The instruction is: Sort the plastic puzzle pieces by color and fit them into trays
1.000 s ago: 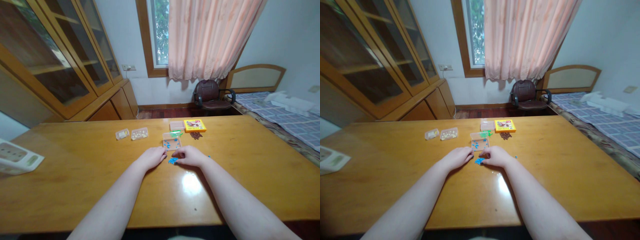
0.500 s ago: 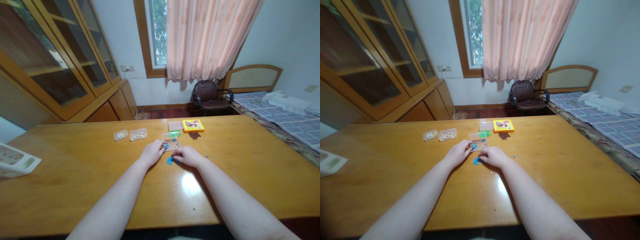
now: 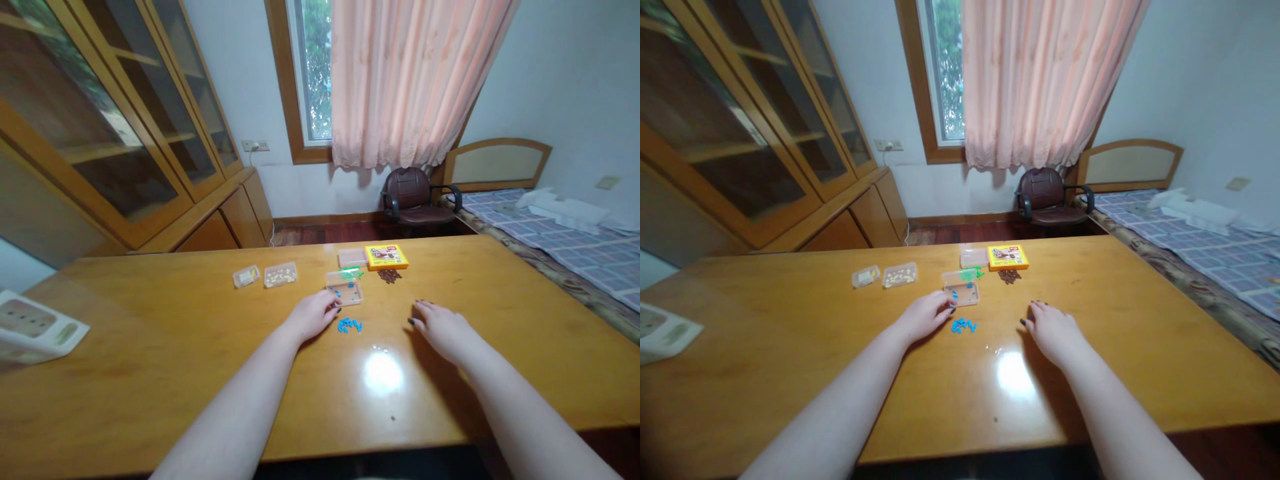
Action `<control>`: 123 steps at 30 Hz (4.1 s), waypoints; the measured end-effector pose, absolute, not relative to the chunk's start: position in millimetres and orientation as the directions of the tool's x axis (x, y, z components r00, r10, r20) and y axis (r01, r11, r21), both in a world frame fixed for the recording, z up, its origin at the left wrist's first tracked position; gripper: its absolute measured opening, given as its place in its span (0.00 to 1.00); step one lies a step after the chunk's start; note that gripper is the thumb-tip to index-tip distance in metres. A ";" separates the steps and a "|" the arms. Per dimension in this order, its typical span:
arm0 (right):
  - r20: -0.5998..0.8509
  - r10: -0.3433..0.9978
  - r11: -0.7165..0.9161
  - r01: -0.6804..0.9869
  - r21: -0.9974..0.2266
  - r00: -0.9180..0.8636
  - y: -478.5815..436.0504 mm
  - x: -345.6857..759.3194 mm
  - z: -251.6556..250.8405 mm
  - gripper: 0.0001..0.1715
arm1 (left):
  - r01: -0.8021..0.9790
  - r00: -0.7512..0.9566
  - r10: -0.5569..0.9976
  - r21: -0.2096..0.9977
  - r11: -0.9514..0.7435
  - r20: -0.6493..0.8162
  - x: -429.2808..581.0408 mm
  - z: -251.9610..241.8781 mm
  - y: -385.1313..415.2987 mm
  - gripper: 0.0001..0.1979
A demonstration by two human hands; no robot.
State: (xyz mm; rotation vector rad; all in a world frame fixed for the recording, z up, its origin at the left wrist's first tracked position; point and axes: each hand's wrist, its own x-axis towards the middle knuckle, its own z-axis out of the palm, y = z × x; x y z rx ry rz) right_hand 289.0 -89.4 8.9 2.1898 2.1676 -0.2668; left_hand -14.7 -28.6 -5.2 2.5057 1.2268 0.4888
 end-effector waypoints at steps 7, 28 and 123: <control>-0.132 0.990 0.053 0.997 -0.051 -0.059 -112.3 250.5 -28.8 0.36 | 0.665 0.580 0.792 0.452 -0.595 0.191 -14.2 -5.5 -28.7 0.09; 0.302 0.934 0.278 0.920 -0.277 -0.191 -28.4 221.9 -35.1 0.12 | 0.645 0.563 0.802 0.500 -0.578 0.201 -14.8 -10.3 -25.0 0.10; 0.057 0.825 0.551 0.776 -0.306 -0.563 -33.3 193.5 -10.4 0.13 | 0.685 0.666 0.745 0.371 -0.627 0.030 -20.5 4.9 -33.4 0.07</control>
